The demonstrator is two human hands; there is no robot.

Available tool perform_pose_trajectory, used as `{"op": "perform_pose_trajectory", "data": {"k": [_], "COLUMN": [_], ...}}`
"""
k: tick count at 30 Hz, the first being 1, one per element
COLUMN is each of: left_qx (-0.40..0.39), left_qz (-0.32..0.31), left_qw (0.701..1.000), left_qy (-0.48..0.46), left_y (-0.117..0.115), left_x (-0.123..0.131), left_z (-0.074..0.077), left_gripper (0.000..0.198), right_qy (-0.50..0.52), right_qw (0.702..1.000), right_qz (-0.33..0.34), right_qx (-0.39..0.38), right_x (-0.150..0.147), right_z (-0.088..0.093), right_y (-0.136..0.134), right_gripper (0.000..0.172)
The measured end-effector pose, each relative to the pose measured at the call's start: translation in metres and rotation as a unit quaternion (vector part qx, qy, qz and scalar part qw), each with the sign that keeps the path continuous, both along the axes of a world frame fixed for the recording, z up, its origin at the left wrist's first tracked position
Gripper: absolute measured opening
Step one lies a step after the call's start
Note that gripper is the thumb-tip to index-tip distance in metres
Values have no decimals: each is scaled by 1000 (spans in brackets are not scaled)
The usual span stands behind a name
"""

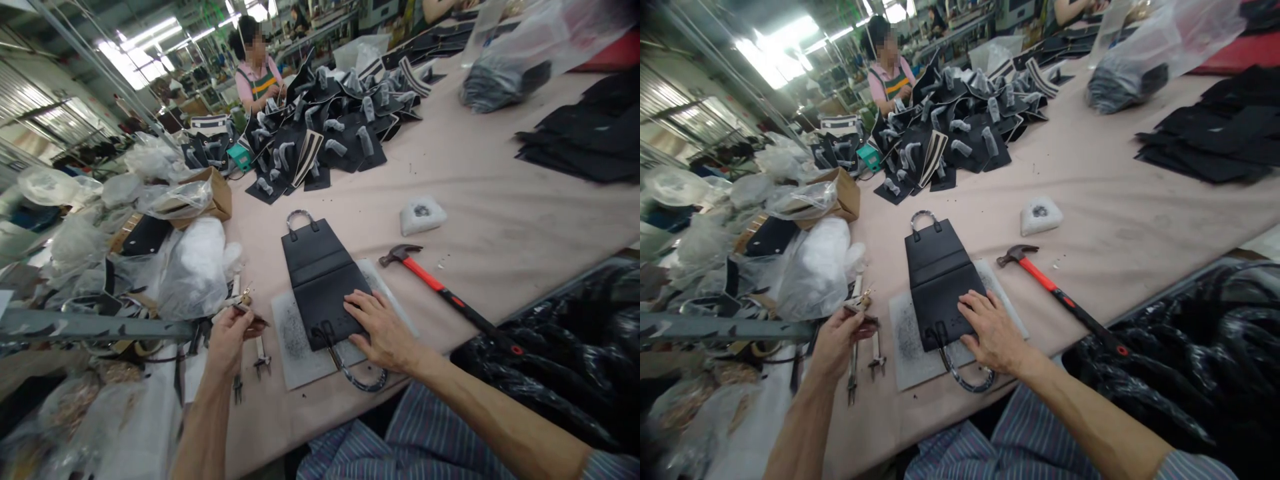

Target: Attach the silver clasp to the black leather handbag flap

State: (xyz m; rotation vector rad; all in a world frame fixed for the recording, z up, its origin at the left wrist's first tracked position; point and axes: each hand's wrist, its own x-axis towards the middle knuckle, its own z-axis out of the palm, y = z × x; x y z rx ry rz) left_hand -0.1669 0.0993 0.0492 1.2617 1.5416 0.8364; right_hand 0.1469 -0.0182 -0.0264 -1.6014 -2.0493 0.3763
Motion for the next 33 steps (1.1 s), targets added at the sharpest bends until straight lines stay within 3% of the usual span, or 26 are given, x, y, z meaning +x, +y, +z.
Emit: {"op": "perform_pose_trajectory", "data": {"k": [2,4,7,9,19,33], "left_qx": [28,33,84,118,183,176], "left_qz": [-32,-78,-146,-170,-161,-162], "left_qw": [995,988,980,975,969,970], "left_qy": [-94,-130,-108,-78,-47,-33], "left_y": [-19,-33,-45,-49,-57,-57], "left_x": [38,77,120,132,129,131], "left_z": [-5,-16,-37,-48,-70,-75], "left_gripper": [38,36,27,21,15,15], "right_qy": [4,6,5,5,23,25], "right_qw": [1000,1000,1000,1000,1000,1000], "right_qz": [-1,0,-1,-3,-1,-1], "right_qx": [0,1,1,-1,-9,-12], "right_x": [0,0,0,0,3,4], "right_z": [1,1,0,0,-2,-3], "right_y": [0,0,0,0,0,0], "right_gripper": [58,59,60,60,61,61]}}
